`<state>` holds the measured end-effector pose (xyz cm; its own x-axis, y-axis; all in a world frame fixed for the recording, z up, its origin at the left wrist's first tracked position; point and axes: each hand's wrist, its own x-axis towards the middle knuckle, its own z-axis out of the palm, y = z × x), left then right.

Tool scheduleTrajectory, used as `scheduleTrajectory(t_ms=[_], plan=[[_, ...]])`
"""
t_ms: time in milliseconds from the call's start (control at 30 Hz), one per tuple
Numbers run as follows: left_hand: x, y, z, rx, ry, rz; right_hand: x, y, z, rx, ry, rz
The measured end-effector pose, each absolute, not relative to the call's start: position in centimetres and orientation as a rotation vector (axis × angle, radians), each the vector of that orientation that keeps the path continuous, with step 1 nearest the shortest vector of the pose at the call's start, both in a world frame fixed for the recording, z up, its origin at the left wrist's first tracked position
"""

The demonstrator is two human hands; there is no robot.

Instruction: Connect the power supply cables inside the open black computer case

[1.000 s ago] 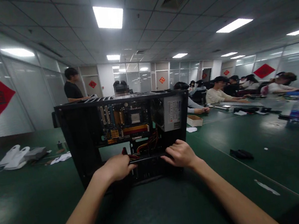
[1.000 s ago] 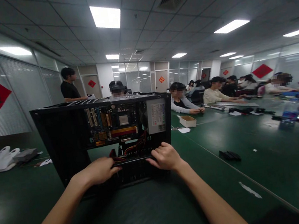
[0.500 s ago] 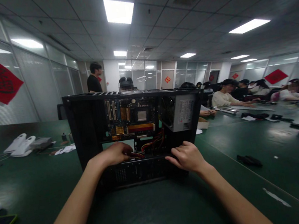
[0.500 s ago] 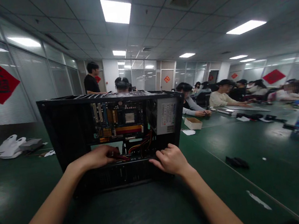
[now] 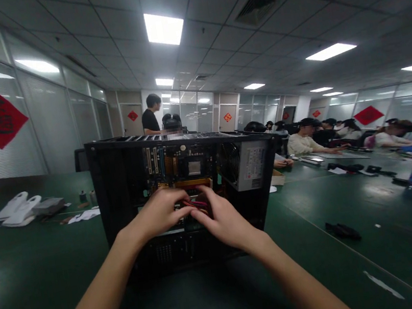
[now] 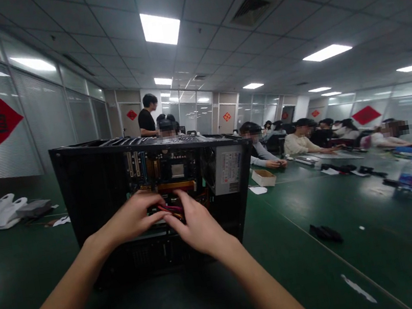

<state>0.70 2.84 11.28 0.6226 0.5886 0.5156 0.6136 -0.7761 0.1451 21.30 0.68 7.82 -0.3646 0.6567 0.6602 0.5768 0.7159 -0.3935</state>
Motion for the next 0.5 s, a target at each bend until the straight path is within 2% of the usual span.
scheduleTrajectory(t_ms=[133, 500], plan=[[1.0, 0.7, 13.0, -2.82, -1.095, -0.927, 20.3, 0.9, 11.8, -0.91, -2.149, 0.403], [1.8, -0.7, 14.1, -2.761, -0.963, -1.165, 23.0, -0.7, 13.9, -0.936, -2.001, 0.437]])
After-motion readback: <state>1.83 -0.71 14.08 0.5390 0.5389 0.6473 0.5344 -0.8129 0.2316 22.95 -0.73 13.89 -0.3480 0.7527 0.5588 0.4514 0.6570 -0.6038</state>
